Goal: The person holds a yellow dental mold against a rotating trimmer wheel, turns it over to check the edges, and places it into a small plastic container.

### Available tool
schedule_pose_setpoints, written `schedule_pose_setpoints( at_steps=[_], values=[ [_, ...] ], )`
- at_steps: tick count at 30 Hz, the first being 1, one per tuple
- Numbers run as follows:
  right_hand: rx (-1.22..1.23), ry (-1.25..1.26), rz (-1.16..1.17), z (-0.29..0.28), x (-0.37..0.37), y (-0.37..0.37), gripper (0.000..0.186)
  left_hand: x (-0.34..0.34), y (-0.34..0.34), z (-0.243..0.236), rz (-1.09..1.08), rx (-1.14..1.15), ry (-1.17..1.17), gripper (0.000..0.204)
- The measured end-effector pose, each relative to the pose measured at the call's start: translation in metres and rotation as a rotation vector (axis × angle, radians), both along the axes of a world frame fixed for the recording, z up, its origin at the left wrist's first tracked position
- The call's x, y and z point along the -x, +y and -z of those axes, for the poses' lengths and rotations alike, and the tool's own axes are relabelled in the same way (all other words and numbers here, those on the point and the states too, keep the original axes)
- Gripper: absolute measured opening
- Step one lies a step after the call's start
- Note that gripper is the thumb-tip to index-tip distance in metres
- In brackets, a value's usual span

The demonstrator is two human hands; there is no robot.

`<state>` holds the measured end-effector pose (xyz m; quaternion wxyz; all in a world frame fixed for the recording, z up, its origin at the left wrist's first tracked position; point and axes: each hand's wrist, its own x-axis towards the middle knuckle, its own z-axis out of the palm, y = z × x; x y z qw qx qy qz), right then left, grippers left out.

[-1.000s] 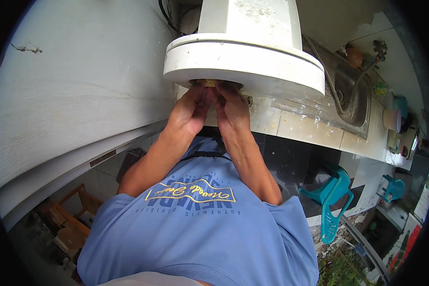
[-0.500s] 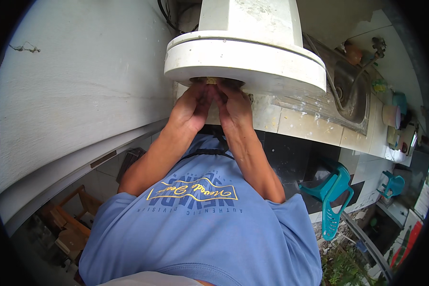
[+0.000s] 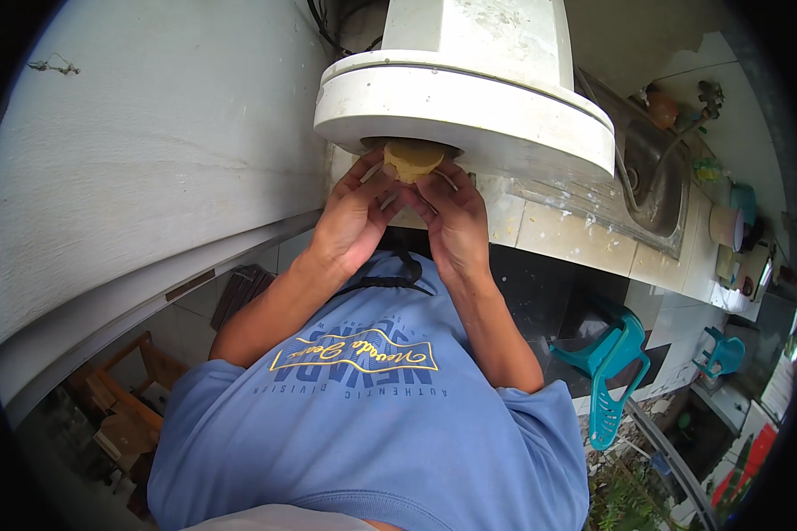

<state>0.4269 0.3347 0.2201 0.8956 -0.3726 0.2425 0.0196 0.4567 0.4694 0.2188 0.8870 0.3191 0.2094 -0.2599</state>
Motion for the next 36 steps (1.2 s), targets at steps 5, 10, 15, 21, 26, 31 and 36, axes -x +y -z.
schedule_pose_setpoints(
  at_steps=[5,10,15,21,26,31,36],
  values=[
    [0.016,-0.122,-0.024,0.001,0.009,-0.002,0.046,0.011,-0.001,0.003,-0.002,-0.014,-0.126,0.045],
    [-0.072,-0.054,0.031,0.012,0.0,0.002,0.042,0.006,-0.005,0.012,-0.058,-0.022,0.008,0.036],
    [-0.092,0.023,0.098,0.026,-0.017,0.01,0.033,-0.012,-0.009,0.021,-0.111,-0.026,0.105,0.025],
    [-0.05,0.074,0.196,0.027,-0.026,0.019,0.026,-0.024,-0.015,0.016,-0.145,-0.056,0.231,0.023],
    [-0.034,0.126,0.243,0.021,-0.029,0.022,0.023,-0.027,-0.019,0.01,-0.156,-0.087,0.284,0.022],
    [-0.031,0.134,0.239,0.019,-0.029,0.021,0.02,-0.029,-0.019,0.01,-0.142,-0.106,0.286,0.02],
    [-0.054,0.131,0.253,0.018,-0.029,0.021,0.02,-0.028,-0.02,0.008,-0.164,-0.081,0.273,0.021]
  ],
)
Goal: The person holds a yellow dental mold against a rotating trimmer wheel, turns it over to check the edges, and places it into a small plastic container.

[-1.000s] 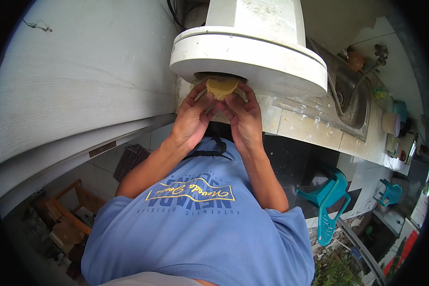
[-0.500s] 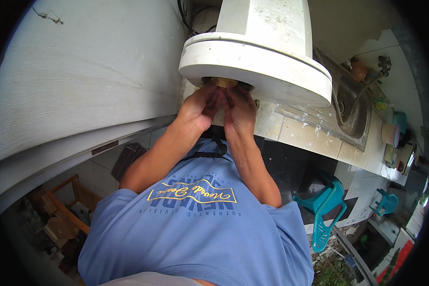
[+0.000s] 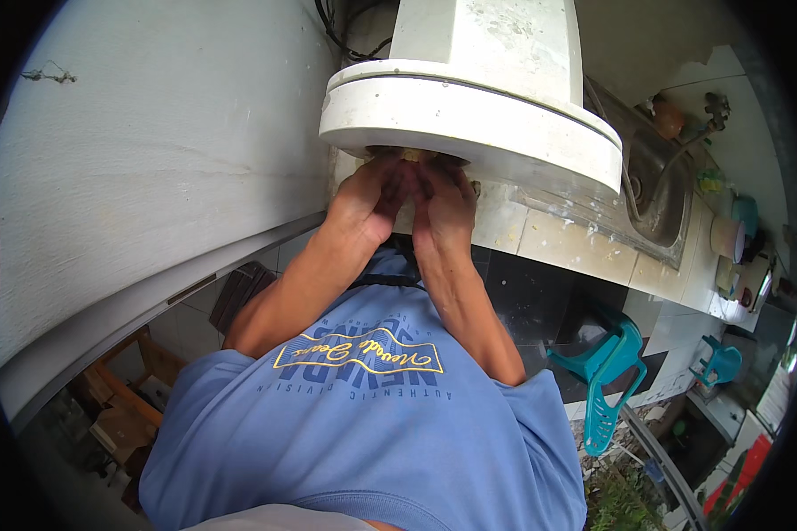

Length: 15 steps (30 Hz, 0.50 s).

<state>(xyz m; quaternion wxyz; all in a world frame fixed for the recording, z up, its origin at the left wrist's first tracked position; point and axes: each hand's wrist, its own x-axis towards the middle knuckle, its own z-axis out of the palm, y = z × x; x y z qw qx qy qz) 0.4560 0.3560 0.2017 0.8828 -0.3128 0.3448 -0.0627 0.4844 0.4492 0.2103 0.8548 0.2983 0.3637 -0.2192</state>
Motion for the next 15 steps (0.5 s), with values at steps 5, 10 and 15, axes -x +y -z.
schedule_pose_setpoints(
  at_steps=[5,10,15],
  values=[
    [-0.021,-0.015,0.006,0.0,0.001,0.0,0.02,0.002,-0.002,-0.006,-0.015,-0.031,-0.017,0.022],
    [-0.013,-0.029,-0.008,0.0,0.001,0.001,0.023,0.001,-0.002,-0.008,-0.016,-0.025,-0.024,0.023],
    [0.021,-0.064,-0.033,-0.01,0.009,-0.003,0.033,0.009,0.0,-0.008,0.054,-0.01,-0.158,0.029]
  ],
)
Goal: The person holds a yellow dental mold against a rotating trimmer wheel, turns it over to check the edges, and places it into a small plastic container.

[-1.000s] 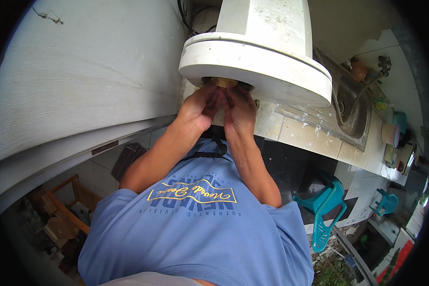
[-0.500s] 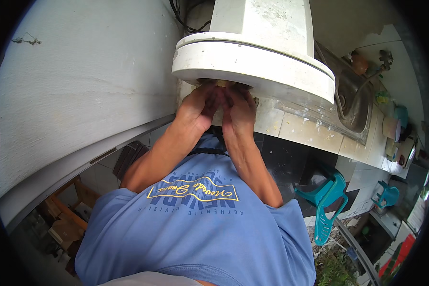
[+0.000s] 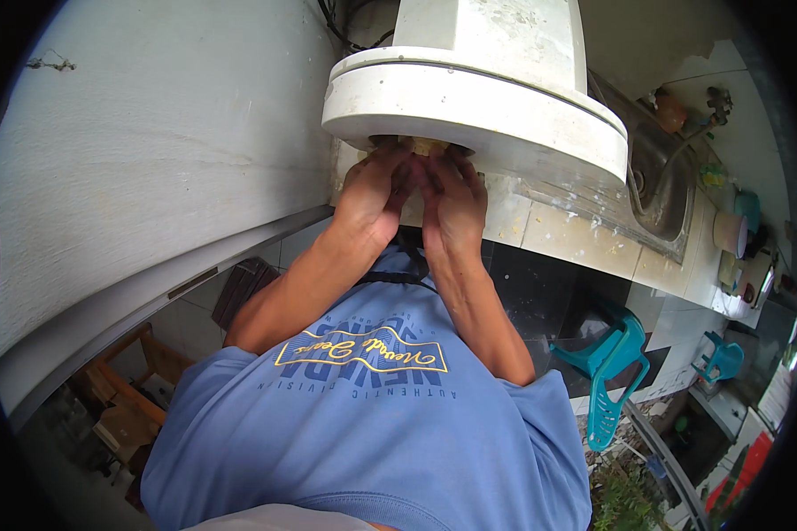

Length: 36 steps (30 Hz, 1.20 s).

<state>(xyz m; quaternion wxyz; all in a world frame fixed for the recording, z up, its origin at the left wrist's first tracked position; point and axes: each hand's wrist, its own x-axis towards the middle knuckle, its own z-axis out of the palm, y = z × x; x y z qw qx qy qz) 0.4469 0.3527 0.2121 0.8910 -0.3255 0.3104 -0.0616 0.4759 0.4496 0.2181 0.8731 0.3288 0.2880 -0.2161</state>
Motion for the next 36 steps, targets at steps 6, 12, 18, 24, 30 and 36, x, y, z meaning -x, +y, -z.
schedule_pose_setpoints(
  at_steps=[6,12,18,24,30,36],
  values=[
    [0.095,-0.086,-0.095,-0.012,0.031,-0.005,0.046,0.029,0.011,0.001,0.078,0.002,-0.179,0.038],
    [0.03,-0.073,-0.119,0.005,0.015,-0.006,0.042,0.02,0.011,0.008,0.021,0.02,-0.045,0.032],
    [0.031,-0.007,-0.053,0.015,-0.01,0.0,0.022,-0.007,0.007,0.009,0.005,-0.041,0.068,0.024],
    [0.0,0.023,-0.013,0.017,-0.015,0.001,0.015,-0.014,0.003,0.007,-0.003,-0.075,0.114,0.017],
    [-0.007,0.05,-0.013,0.012,-0.015,0.002,0.015,-0.015,0.007,0.008,0.016,-0.057,0.139,0.016],
    [-0.008,0.047,-0.021,0.012,-0.016,0.002,0.017,-0.014,0.008,0.007,-0.01,-0.045,0.137,0.017]
  ],
)
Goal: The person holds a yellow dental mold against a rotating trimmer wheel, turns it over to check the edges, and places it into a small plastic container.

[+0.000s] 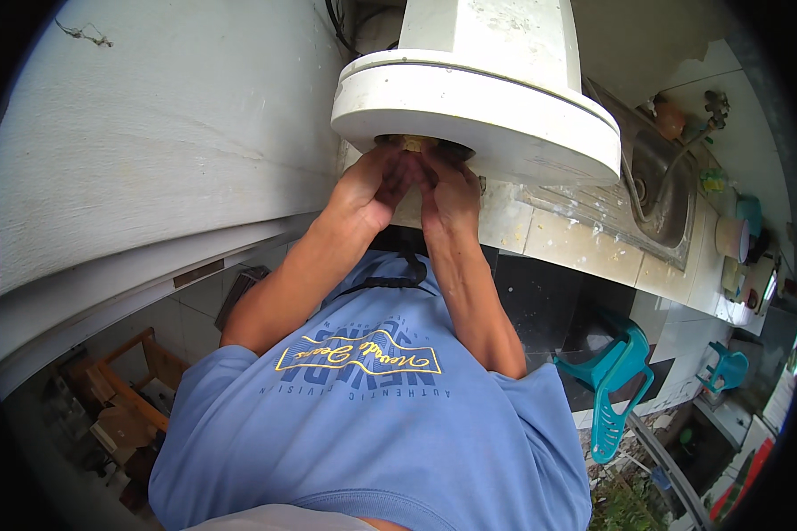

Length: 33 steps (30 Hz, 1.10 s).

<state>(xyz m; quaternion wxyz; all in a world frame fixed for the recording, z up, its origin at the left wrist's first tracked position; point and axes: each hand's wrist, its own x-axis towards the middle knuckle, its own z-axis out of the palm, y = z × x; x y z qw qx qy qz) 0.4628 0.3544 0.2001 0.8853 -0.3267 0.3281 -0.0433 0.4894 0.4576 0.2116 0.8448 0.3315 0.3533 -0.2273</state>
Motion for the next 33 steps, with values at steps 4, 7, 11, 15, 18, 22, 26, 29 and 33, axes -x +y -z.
schedule_pose_setpoints(
  at_steps=[4,7,11,15,18,22,26,29,33],
  values=[
    [-0.008,-0.015,0.001,0.005,-0.002,-0.002,0.017,0.0,-0.002,-0.002,0.0,-0.011,-0.012,0.016],
    [-0.012,-0.031,-0.008,0.003,-0.001,-0.001,0.021,0.003,-0.001,-0.003,-0.001,-0.005,-0.036,0.015],
    [0.041,-0.133,-0.041,-0.012,0.016,0.003,0.033,0.014,0.01,-0.007,0.049,0.068,-0.119,0.019],
    [0.116,-0.189,-0.118,-0.023,0.033,0.001,0.037,0.037,0.011,-0.008,0.034,0.063,-0.25,0.024],
    [0.079,-0.189,-0.127,-0.017,0.028,-0.003,0.038,0.035,0.004,0.001,-0.007,0.102,-0.235,0.022],
    [0.021,-0.101,-0.094,-0.001,0.012,-0.003,0.031,0.02,0.001,0.013,-0.015,0.097,-0.164,0.021],
    [-0.01,-0.053,-0.013,0.005,0.007,-0.001,0.019,0.008,-0.007,0.013,-0.045,0.049,-0.082,0.015],
    [-0.03,-0.045,0.029,0.006,0.006,-0.001,0.018,0.002,-0.011,0.008,-0.019,-0.002,0.01,0.015],
    [-0.011,-0.035,0.038,0.006,0.003,0.001,0.019,-0.001,-0.01,0.0,-0.004,0.0,0.026,0.017]
  ],
)
